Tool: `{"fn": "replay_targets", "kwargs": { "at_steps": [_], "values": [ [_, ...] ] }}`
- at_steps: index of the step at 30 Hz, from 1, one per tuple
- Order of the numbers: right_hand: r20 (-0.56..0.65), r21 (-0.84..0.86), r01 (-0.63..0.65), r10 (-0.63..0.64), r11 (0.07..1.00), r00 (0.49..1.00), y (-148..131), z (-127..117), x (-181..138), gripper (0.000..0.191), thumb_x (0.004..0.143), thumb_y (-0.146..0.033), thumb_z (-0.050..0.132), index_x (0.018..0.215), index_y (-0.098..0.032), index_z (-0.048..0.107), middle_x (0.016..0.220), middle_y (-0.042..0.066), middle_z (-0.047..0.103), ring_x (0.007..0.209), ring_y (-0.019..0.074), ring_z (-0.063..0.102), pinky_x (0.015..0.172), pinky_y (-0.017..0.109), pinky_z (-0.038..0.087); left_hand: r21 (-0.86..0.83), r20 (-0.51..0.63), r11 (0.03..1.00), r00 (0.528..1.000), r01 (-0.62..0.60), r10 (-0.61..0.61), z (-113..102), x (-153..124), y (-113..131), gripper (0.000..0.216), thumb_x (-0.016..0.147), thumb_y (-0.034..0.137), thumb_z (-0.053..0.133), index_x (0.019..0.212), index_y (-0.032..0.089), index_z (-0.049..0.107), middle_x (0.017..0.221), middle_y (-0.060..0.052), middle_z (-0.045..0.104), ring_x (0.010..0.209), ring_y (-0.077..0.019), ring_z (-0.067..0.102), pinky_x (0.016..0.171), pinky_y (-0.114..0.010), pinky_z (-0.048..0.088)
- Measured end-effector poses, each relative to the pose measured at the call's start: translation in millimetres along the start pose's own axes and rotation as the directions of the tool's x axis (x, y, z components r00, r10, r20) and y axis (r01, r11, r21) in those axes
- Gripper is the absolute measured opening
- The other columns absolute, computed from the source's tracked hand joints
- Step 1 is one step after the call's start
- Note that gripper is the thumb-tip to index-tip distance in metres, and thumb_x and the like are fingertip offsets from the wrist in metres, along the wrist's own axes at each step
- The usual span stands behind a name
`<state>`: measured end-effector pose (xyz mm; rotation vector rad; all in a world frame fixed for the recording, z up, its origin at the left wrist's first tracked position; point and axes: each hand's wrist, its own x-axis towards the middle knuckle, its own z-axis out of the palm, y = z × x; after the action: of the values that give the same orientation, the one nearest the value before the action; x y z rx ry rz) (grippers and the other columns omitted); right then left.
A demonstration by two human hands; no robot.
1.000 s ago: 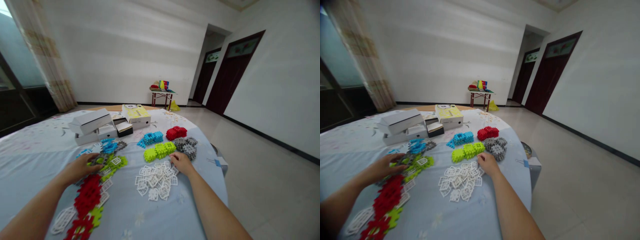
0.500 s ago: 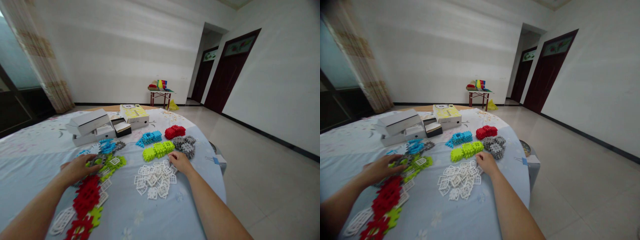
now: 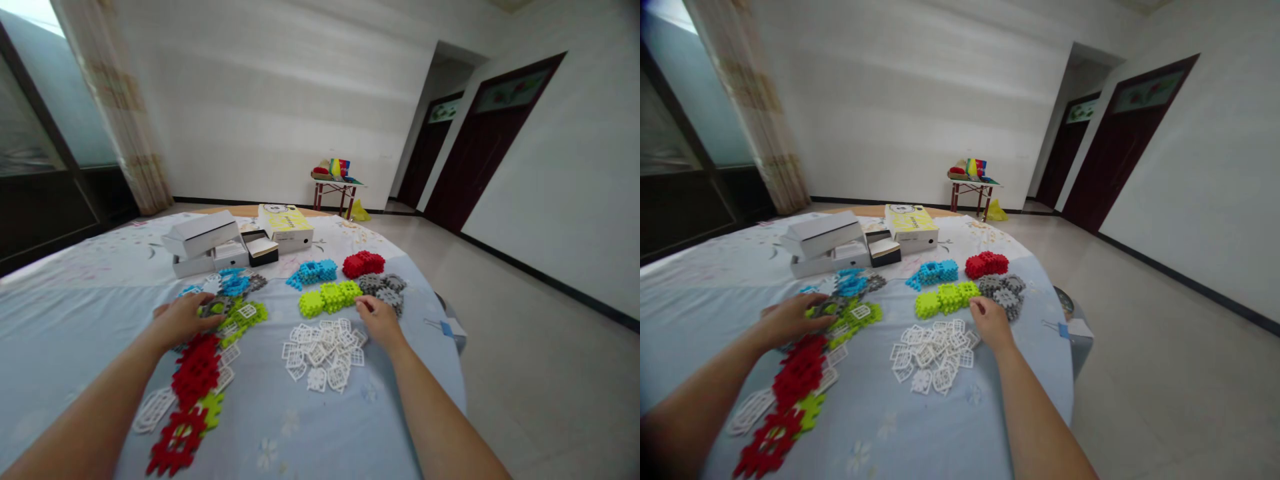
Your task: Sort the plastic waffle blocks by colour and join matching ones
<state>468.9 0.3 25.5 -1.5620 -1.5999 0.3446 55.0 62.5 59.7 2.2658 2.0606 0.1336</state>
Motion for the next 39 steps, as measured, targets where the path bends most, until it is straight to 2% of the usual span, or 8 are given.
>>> {"fn": "replay_targets", "kwargs": {
  "at_steps": [4,6,11,16,21,27,33,39],
  "values": [
    [-0.245,-0.126,0.053,-0.083,0.991,0.966,-1,-20,11,0.025,0.076,-0.022,0.043,0.089,-0.016,0.064,0.086,0.006,0.066,0.082,0.0185,0.056,0.078,0.030,0.042,0.000,-0.020,1.000,0.999,-0.028,0.028,0,6,-5,0.069,0.068,0.061,0.041,0.116,0.014,0.053,0.113,-0.013,0.058,0.106,-0.0279,0.050,0.089,-0.039,0.035],
    [-0.287,-0.240,0.025,-0.095,0.971,0.953,1,-30,19,0.024,0.073,-0.016,0.043,0.084,-0.016,0.064,0.085,0.006,0.066,0.086,0.0196,0.053,0.082,0.032,0.038,0.006,-0.037,1.000,0.999,-0.003,0.003,-2,8,-5,0.069,0.067,0.063,0.041,0.116,0.016,0.054,0.113,-0.012,0.058,0.104,-0.0295,0.050,0.088,-0.041,0.035],
    [-0.185,-0.448,-0.128,0.048,0.885,0.981,-1,-38,37,0.026,0.073,-0.013,0.042,0.082,-0.021,0.065,0.087,0.004,0.066,0.095,0.0210,0.047,0.084,0.033,0.031,-0.010,-0.057,1.000,0.998,0.016,-0.016,-6,7,-3,0.072,0.065,0.066,0.041,0.116,0.018,0.054,0.112,-0.013,0.057,0.101,-0.0312,0.051,0.087,-0.045,0.036],
    [-0.073,-0.554,-0.135,0.113,0.821,0.991,-8,-33,48,0.025,0.075,-0.016,0.044,0.084,-0.023,0.066,0.088,0.004,0.066,0.095,0.0218,0.046,0.082,0.034,0.028,-0.037,-0.082,0.999,0.996,0.021,-0.024,-7,6,-4,0.072,0.064,0.065,0.043,0.117,0.018,0.054,0.116,-0.014,0.055,0.107,-0.0330,0.048,0.088,-0.047,0.034],
    [-0.061,-0.612,-0.161,0.157,0.774,0.986,-7,-36,51,0.025,0.076,-0.017,0.044,0.086,-0.023,0.066,0.093,0.006,0.066,0.098,0.0247,0.045,0.079,0.036,0.027,-0.047,-0.082,0.999,0.997,0.000,-0.004,-12,4,-1,0.070,0.065,0.066,0.042,0.117,0.020,0.052,0.119,-0.013,0.053,0.111,-0.0318,0.046,0.089,-0.049,0.032],
    [-0.109,-0.547,-0.054,-0.007,0.835,0.994,-27,-25,41,0.024,0.077,-0.019,0.045,0.090,-0.021,0.065,0.092,0.006,0.066,0.097,0.0227,0.045,0.082,0.034,0.027,-0.074,-0.136,0.995,0.989,-0.070,0.059,-26,-8,20,0.066,0.068,0.062,0.044,0.118,0.021,0.051,0.118,-0.011,0.054,0.111,-0.0294,0.046,0.092,-0.046,0.031],
    [0.012,-0.491,0.146,-0.161,0.859,0.987,-53,-5,42,0.026,0.077,-0.026,0.049,0.097,-0.023,0.064,0.099,0.004,0.065,0.099,0.0215,0.045,0.086,0.033,0.028,-0.124,-0.133,0.976,0.978,-0.177,0.161,-29,-22,49,0.067,0.067,0.064,0.045,0.118,0.021,0.052,0.119,-0.011,0.053,0.113,-0.0302,0.045,0.096,-0.045,0.026],
    [-0.012,-0.687,-0.097,0.123,0.720,0.992,-27,-36,90,0.027,0.077,-0.026,0.046,0.095,-0.028,0.066,0.100,0.005,0.065,0.102,0.0271,0.044,0.081,0.038,0.032,-0.134,-0.159,0.967,0.968,-0.216,0.195,-25,-22,50,0.066,0.067,0.064,0.045,0.119,0.022,0.051,0.122,-0.011,0.051,0.115,-0.0300,0.043,0.097,-0.045,0.024]
  ]
}}
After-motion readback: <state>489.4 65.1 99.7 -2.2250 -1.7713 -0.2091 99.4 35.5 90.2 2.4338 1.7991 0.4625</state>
